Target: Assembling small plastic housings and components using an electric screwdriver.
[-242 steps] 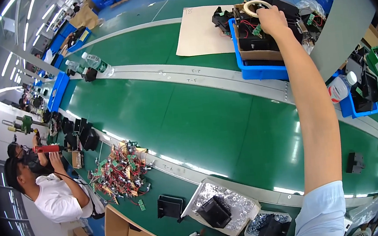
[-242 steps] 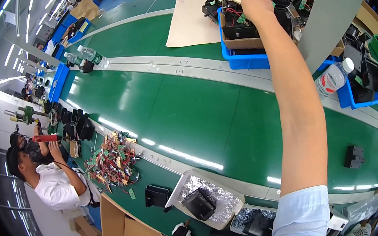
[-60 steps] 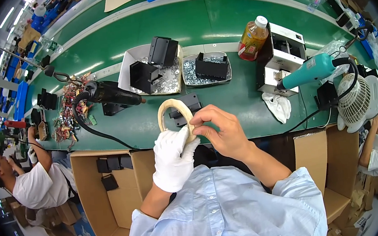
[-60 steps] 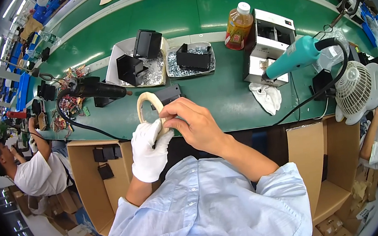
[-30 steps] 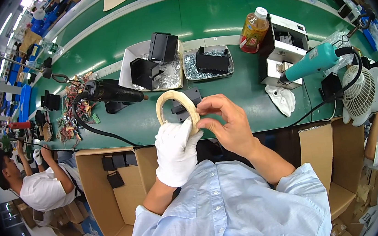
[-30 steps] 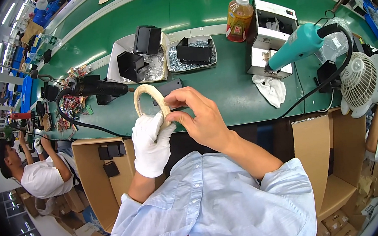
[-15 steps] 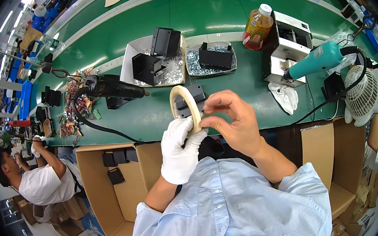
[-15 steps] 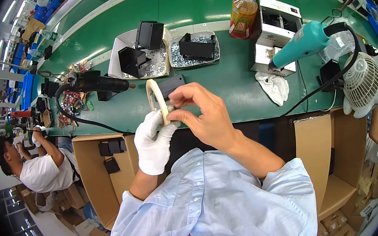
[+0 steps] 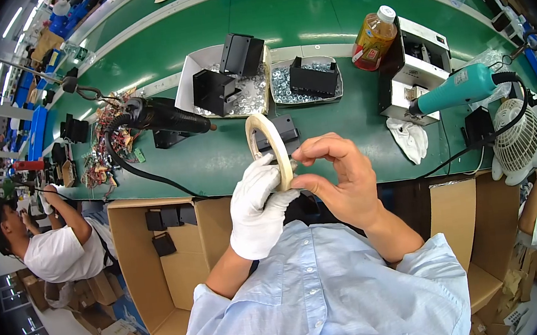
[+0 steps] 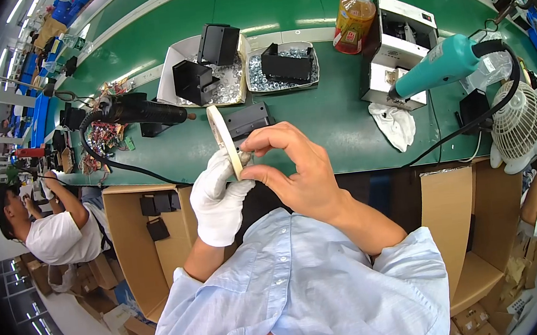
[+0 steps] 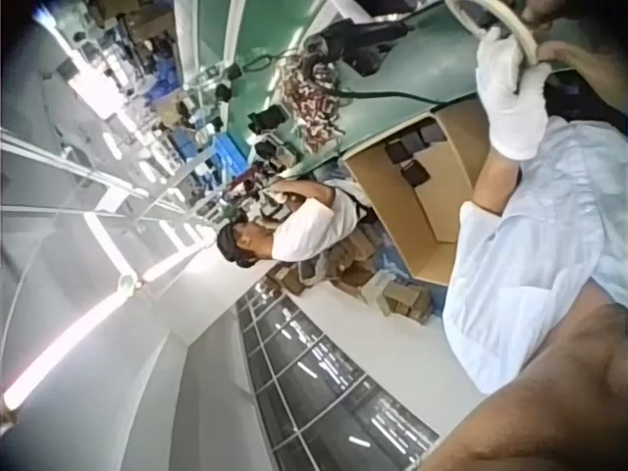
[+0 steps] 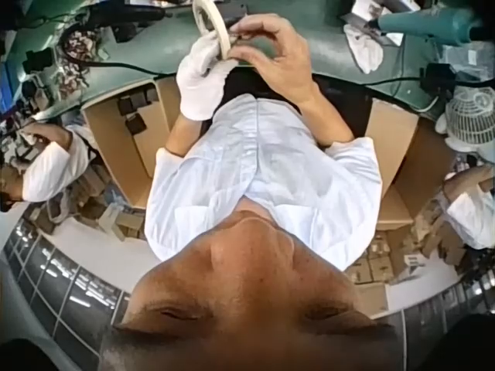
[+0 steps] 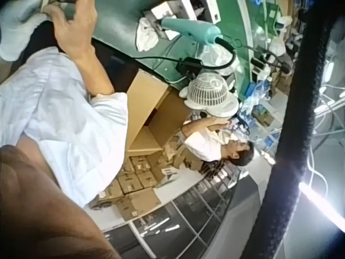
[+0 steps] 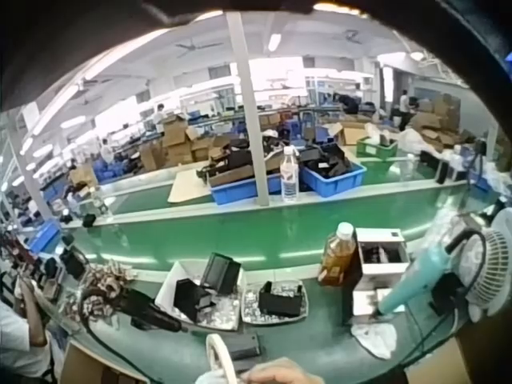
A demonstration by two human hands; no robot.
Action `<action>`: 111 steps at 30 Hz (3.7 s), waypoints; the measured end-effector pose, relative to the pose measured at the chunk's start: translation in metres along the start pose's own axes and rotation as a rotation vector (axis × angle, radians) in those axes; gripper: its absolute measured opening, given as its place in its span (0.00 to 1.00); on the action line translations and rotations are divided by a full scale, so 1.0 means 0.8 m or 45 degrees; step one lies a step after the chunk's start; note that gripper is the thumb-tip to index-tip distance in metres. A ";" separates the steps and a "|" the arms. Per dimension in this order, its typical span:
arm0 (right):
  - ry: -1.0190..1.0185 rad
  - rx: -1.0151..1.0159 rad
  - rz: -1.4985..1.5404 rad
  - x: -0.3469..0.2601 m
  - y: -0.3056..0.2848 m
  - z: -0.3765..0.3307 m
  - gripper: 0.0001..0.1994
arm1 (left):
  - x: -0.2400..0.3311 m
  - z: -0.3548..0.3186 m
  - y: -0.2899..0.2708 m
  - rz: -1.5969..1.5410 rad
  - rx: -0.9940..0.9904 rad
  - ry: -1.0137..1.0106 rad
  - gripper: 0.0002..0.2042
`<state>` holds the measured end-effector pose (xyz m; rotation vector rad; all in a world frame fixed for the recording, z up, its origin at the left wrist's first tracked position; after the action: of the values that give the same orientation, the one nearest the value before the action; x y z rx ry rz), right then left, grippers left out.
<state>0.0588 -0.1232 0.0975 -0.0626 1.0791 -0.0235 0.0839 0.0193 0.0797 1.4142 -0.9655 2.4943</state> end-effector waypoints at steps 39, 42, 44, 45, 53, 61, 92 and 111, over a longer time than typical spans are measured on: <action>0.176 -0.315 -0.142 0.011 -0.013 0.006 0.18 | -0.015 -0.010 0.003 -1.172 -0.189 -0.395 0.10; 0.260 -0.228 -0.034 0.009 -0.010 -0.005 0.15 | -0.018 -0.003 -0.019 -0.798 0.200 -0.367 0.09; 0.295 -0.222 0.008 0.008 -0.003 -0.012 0.14 | -0.023 -0.007 -0.033 -0.668 0.346 -0.370 0.09; 0.291 -0.215 0.043 0.005 0.002 -0.015 0.14 | -0.026 -0.008 -0.031 -0.709 0.333 -0.339 0.09; 0.280 -0.223 0.175 0.002 0.018 -0.024 0.15 | -0.034 -0.010 -0.026 -0.909 0.300 -0.092 0.09; 0.344 -0.003 0.283 0.014 -0.002 -0.028 0.14 | -0.037 -0.002 -0.021 -1.037 0.225 -0.173 0.16; 1.042 -0.068 1.354 0.142 -0.004 -0.050 0.13 | 0.021 0.022 0.000 0.232 -0.591 0.232 0.21; 0.294 0.172 0.040 0.041 -0.006 -0.034 0.25 | -0.027 0.001 0.010 -0.448 -0.018 -0.381 0.31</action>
<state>0.0507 -0.1307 0.0562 0.0809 1.3066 -0.0773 0.0933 0.0171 0.0586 1.8086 -0.6960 2.0607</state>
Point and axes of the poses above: each hand's wrist, its own z-axis towards the middle knuckle, its own y-axis out of the palm, x = y × z, the point moved 9 cm from there along z, towards the middle knuckle, and after that the axes turned 12 degrees about -x, right-handed, at the moved point
